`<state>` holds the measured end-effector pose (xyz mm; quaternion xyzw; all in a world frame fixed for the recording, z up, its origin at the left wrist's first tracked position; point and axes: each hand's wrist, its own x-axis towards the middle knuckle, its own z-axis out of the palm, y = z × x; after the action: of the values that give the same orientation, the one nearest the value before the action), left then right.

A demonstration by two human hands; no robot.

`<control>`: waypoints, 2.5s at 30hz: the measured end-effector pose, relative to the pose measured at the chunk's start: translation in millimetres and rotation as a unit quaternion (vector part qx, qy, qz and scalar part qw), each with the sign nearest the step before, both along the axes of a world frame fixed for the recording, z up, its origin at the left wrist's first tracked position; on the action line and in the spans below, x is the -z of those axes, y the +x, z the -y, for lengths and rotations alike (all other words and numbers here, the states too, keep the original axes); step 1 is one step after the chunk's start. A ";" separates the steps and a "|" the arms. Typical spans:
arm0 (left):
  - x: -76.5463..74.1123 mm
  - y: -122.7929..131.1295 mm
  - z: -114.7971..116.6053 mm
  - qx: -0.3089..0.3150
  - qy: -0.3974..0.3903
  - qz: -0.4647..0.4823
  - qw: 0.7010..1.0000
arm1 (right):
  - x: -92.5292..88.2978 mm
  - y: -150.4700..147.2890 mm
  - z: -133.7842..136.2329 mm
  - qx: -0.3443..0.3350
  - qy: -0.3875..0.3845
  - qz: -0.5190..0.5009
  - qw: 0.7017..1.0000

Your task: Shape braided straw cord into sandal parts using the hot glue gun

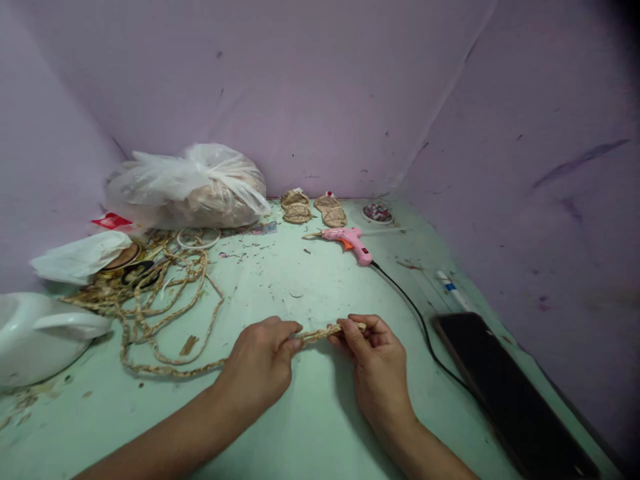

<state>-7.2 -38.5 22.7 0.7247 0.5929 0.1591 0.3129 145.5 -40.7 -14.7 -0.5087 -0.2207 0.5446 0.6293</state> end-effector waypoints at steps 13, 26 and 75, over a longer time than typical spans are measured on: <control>2.3 -0.2 5.4 0.107 0.060 -0.155 0.980 | 0.7 2.2 2.5 -0.013 0.007 0.001 1.000; -6.9 -11.4 -15.9 0.063 -0.261 0.259 0.928 | -16.6 13.4 -0.3 -0.104 -0.114 -0.273 0.950; -19.4 -64.6 -46.6 0.010 -0.313 0.158 0.936 | -18.8 26.2 -0.9 -0.451 -0.114 0.061 0.883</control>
<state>-71.8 8.2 42.1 0.5615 0.5485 0.0746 0.6151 171.8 -39.8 4.1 -0.4548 -0.4003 0.7589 0.2386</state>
